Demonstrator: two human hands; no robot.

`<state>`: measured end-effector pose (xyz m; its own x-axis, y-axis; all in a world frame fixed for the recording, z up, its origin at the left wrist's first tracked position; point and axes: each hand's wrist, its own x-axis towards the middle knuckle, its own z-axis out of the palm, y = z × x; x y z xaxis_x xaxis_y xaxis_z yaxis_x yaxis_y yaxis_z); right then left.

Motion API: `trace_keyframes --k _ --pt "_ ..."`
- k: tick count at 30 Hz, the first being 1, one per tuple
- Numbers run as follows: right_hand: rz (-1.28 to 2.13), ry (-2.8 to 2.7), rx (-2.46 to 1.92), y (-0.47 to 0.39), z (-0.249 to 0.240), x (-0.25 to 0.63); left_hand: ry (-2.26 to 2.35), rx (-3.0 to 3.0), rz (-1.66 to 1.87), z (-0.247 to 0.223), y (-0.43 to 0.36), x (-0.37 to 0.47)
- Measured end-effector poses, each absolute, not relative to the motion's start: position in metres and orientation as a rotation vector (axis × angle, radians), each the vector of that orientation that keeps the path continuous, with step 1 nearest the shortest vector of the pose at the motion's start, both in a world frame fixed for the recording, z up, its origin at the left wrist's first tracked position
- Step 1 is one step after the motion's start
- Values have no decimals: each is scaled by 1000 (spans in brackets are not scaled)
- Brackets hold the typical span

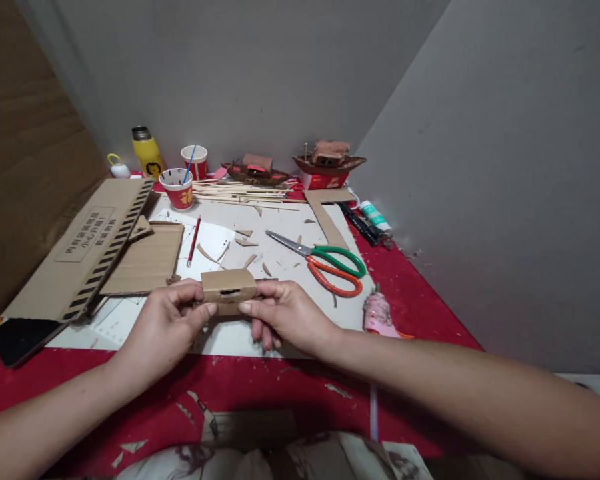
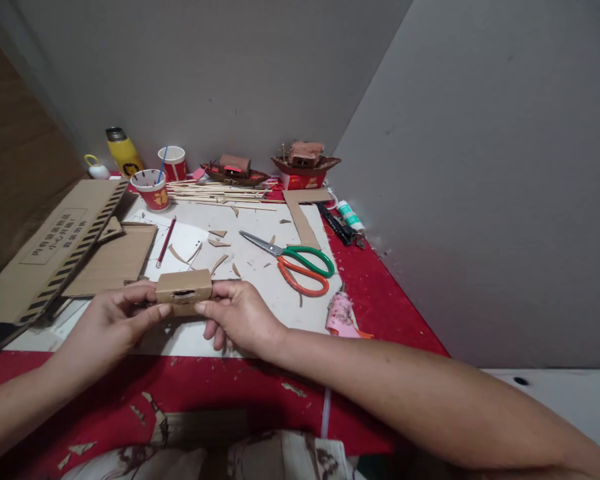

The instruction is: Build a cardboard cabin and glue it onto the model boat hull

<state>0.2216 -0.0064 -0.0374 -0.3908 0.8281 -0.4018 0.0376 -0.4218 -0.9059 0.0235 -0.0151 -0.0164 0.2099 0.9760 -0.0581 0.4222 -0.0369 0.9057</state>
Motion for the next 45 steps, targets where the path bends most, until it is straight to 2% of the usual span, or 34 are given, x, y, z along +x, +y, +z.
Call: trace_keyframes --k 4,10,13,17,27,29,34,36,38,40,42,45 --pt "1838 -1220 -1257 -4 -37 223 1315 1544 705 -10 -10 23" --pt "2028 -1310 -1360 -1 -24 233 1281 1569 451 -9 -1 4" --pt "1676 -1419 -1491 -1 -13 243 1237 1439 384 -14 2 -3" --pt "1040 -1724 -1356 -3 -7 252 1170 1432 396 -16 5 -3" --pt "536 -2244 -1137 9 -15 249 1167 1611 470 -10 4 7" --pt "558 -2336 -1101 17 -10 249 1154 1719 418 -6 6 9" --pt "1012 -2411 -1155 28 -7 244 1112 1918 422 4 10 14" --pt "1072 -2309 -1171 30 -9 243 1125 1989 519 4 9 13" --pt "1141 -2144 -1203 33 -11 244 1203 2000 788 1 6 13" --pt "1261 -1933 -1259 34 -13 245 1261 1878 1177 -3 5 14" --pt "1361 -1715 -1283 34 -13 243 1234 1624 1396 -8 5 19" --pt "1424 -1524 -1218 28 -12 234 1054 1183 1218 -15 5 33"
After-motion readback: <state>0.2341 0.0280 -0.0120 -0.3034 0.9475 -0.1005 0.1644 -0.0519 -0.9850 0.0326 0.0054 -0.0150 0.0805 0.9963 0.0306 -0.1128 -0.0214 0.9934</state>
